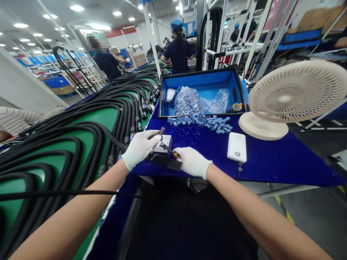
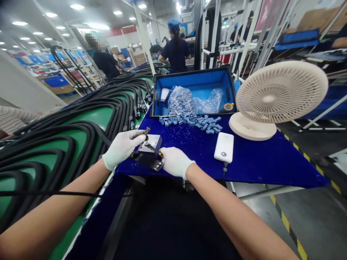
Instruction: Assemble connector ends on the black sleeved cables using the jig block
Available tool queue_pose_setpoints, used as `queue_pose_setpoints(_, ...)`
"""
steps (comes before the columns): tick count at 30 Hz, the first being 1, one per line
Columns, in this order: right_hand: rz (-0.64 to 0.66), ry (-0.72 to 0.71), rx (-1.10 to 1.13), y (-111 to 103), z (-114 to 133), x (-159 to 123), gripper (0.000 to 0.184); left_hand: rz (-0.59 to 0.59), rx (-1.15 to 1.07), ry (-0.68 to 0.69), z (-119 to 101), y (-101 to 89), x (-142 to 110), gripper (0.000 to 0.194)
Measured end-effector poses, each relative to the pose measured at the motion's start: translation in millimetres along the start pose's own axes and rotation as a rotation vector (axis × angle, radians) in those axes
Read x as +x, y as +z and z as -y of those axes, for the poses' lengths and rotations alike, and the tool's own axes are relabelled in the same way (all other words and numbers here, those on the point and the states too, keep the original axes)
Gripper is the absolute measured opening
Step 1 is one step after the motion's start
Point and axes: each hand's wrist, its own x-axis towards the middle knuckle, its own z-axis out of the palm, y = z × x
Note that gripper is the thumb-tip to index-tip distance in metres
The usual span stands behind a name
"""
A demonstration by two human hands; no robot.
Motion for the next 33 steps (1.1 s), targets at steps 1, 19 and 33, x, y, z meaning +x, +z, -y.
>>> queue_pose_setpoints(1, -0.012, 0.041, -0.040, -6, -4, -5, 0.020, -0.027, -0.003, 0.007, -1, -1.2, 0, 0.041)
queue_pose_setpoints(19, -0.279, 0.101, 1.239, 17, 51, -32, 0.047, 0.345, -0.079, 0.270, -7, -3.4, -37, 0.029)
queue_pose_setpoints(33, -0.024, 0.075, 1.413, 10, 28, -19, 0.055, 0.277, 0.083, 0.598, 11, 21.9, -42, 0.024)
